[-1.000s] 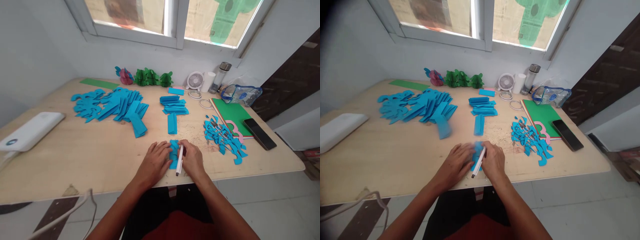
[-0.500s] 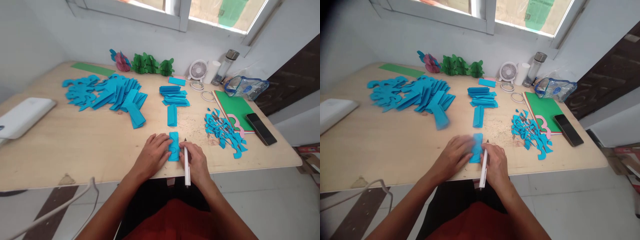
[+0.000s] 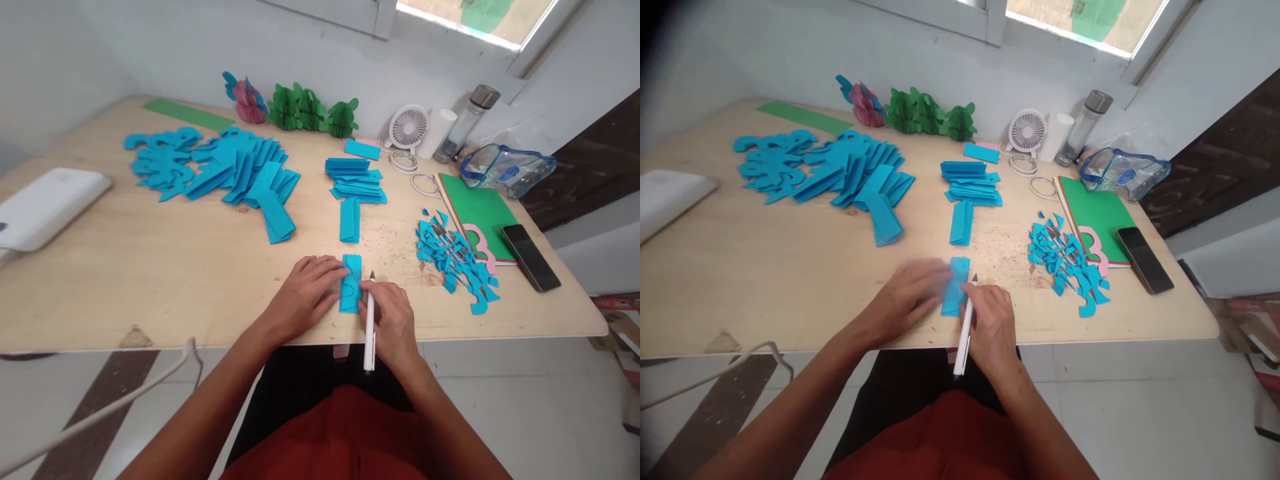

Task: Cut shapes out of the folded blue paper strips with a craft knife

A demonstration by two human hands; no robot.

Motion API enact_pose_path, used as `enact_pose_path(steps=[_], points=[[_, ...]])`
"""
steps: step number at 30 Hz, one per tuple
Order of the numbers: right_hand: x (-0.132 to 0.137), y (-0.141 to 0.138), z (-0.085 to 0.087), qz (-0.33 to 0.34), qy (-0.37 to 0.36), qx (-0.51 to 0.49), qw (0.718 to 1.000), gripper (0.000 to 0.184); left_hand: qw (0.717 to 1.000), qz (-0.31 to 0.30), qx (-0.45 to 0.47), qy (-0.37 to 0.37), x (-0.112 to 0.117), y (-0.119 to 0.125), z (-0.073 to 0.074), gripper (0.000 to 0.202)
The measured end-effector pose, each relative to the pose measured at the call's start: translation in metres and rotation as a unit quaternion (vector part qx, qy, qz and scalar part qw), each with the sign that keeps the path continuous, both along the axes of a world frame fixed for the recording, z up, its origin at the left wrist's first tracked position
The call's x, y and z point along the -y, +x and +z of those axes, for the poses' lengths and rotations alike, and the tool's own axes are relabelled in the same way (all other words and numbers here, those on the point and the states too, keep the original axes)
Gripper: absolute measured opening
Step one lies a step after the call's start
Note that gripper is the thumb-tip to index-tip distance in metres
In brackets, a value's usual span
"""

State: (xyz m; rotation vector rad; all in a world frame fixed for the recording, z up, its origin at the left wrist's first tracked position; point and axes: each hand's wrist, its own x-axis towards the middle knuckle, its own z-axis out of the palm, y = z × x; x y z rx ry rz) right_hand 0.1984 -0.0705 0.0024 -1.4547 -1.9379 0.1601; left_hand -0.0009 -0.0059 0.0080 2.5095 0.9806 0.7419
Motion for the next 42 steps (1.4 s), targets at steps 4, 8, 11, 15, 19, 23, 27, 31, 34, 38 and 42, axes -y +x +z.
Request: enact_pose_path(steps=[4, 8, 11, 15, 19, 23, 27, 31, 34, 38, 42], points=[[-0.0007, -0.0004, 0.0007, 0.003, 0.000, 0.014, 1.000, 0.028, 1.000, -0.001, -0.007, 0.003, 0.0003, 0.0010, -0.0026, 0.034], [-0.0010, -0.0009, 0.0022, 0.015, 0.002, 0.024, 1.000, 0.029, 1.000, 0.001, 0.000, 0.014, 0.0003, 0.0014, -0.0032, 0.032], [-0.0010, -0.0011, 0.0024, 0.019, -0.001, 0.034, 0.999, 0.036, 1.000, 0.002, 0.001, 0.015, 0.0002, 0.0017, -0.0033, 0.033], [-0.0006, -0.0015, 0.0024, 0.018, 0.000, 0.038, 0.999, 0.043, 1.000, 0.001, -0.001, 0.016, -0.0003, 0.0015, -0.0044, 0.032], [-0.0004, -0.0021, 0.0032, 0.021, -0.003, 0.040, 0.999, 0.042, 1.000, 0.004, -0.002, 0.011, -0.0004, 0.0009, -0.0061, 0.032], [-0.0002, -0.0024, 0.0034, 0.021, -0.003, 0.041, 0.999, 0.042, 1.000, 0.008, -0.006, 0.005, 0.0002, 0.0007, -0.0057, 0.033], [0.0003, -0.0029, 0.0032, 0.024, -0.001, 0.052, 0.998, 0.043, 1.000, 0.012, -0.004, 0.002, 0.0003, 0.0010, -0.0048, 0.033], [0.0005, -0.0037, 0.0032, 0.025, -0.001, 0.051, 0.998, 0.044, 1.000, 0.011, 0.001, 0.003, -0.0003, 0.0010, -0.0049, 0.032], [0.0001, -0.0040, 0.0028, 0.030, 0.005, 0.048, 0.998, 0.042, 1.000, 0.008, 0.005, 0.003, -0.0003, 0.0009, -0.0049, 0.033], [-0.0005, -0.0039, 0.0023, 0.036, 0.015, 0.050, 0.998, 0.042, 1.000, 0.007, 0.009, -0.007, 0.0000, 0.0006, -0.0044, 0.035], [-0.0003, -0.0042, 0.0032, 0.035, 0.011, 0.054, 0.998, 0.043, 1.000, 0.008, 0.010, -0.020, 0.0000, 0.0002, -0.0037, 0.034]])
